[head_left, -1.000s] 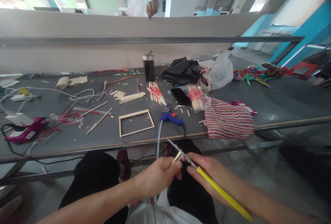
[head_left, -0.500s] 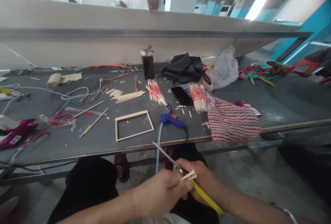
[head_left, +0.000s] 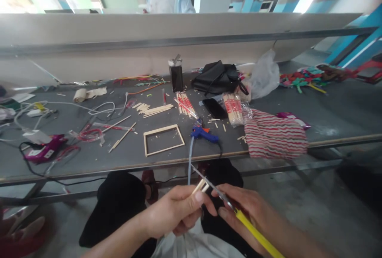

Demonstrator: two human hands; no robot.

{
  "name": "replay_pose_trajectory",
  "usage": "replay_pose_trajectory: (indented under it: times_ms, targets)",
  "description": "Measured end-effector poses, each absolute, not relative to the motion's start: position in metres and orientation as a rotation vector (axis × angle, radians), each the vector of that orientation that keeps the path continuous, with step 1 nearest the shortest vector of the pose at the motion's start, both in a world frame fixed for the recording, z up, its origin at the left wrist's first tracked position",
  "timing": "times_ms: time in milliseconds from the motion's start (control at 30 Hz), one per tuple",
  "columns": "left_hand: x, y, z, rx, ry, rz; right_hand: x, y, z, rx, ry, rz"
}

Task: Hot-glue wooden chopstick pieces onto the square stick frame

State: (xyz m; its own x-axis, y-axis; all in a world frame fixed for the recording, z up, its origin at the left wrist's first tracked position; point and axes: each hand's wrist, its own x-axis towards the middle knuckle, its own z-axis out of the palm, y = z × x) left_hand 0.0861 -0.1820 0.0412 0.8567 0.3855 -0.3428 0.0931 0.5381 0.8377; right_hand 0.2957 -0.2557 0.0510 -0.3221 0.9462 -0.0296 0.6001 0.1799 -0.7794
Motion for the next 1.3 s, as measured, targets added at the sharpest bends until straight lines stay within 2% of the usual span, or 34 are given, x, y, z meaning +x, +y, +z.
replay_pose_trajectory:
  times_ms: [133,533,700,933,1300]
  targets:
    - [0.082,-0.189,0.047,1.144,0.552,0.205,0.291,-0.260,0.058,-1.424,-2.037,0.969]
    - [0.077,-0.199,0.049,1.410,0.584,0.248,0.301,-0.273,0.069,-1.573,-2.240,0.591]
    - [0.078,-0.199,0.051,1.566,0.520,0.344,0.303,-0.273,0.070,-1.541,-2.288,0.554]
    - [0.076,-0.198,0.045,1.529,0.483,0.241,0.303,-0.263,0.074,-1.487,-2.334,0.585]
    - [0.076,-0.196,0.044,1.370,0.437,0.148,0.308,-0.265,0.041,-1.356,-2.319,0.489]
